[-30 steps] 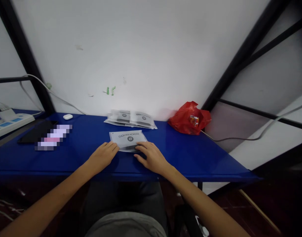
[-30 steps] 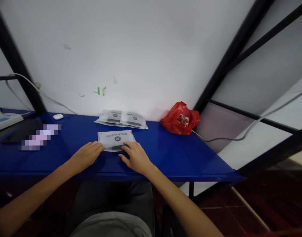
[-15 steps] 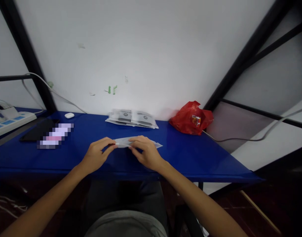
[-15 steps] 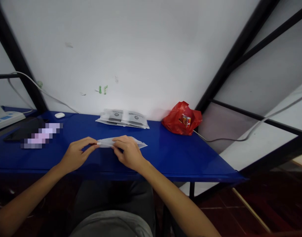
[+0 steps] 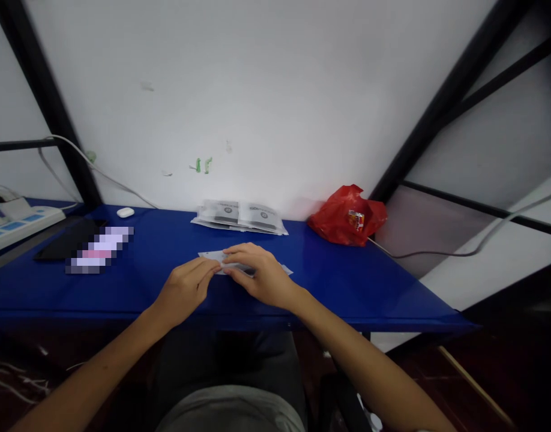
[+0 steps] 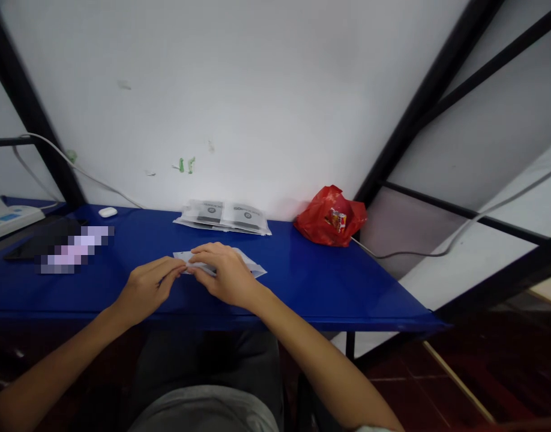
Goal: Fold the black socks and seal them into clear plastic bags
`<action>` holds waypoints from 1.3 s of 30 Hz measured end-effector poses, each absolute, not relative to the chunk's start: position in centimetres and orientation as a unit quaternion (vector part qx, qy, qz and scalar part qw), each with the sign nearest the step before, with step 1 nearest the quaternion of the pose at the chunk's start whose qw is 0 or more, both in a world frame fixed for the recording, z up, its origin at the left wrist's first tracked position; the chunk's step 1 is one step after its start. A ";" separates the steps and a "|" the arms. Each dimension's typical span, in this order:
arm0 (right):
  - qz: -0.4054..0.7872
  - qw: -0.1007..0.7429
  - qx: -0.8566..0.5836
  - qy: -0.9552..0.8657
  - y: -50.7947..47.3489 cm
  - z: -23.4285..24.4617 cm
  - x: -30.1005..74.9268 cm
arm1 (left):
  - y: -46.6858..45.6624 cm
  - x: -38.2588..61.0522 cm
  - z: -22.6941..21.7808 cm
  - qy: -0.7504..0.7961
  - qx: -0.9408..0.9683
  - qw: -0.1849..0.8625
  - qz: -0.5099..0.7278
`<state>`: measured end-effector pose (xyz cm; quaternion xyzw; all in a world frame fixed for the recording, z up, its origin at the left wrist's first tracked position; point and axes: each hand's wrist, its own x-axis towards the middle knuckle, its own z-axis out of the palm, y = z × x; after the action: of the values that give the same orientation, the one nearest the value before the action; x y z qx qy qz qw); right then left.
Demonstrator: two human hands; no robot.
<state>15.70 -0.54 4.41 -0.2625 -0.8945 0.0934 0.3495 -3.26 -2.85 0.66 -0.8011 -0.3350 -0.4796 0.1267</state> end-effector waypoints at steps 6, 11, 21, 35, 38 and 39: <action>0.140 0.315 -0.247 -0.906 -0.7 5.3 15.8 | -3.3 -2.9 0.9 -0.335 -0.818 0.074 -0.462; 0.126 0.288 -0.241 -0.918 -0.8 4.7 16.0 | -3.4 -2.5 0.5 -0.346 -0.824 0.065 -0.444; 0.012 0.275 -0.295 -0.915 -0.2 3.4 19.4 | -3.0 -5.2 -0.6 -0.424 -0.755 0.074 -0.495; -0.084 0.252 -0.272 -0.925 -0.7 2.7 18.2 | -2.7 -3.9 -0.1 -0.340 -0.836 0.092 -0.422; -0.101 0.242 -0.273 -0.925 -0.4 2.6 19.0 | -2.3 -4.1 -0.5 -0.340 -0.833 0.110 -0.422; -0.107 0.238 -0.276 -0.925 -0.2 2.6 19.5 | -2.0 -4.3 -0.7 -0.344 -0.833 0.119 -0.417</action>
<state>19.45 -0.23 2.57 -0.2756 -0.9252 -0.1069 0.2380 -4.34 -2.04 -0.66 -0.8329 -0.3437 -0.4172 0.1188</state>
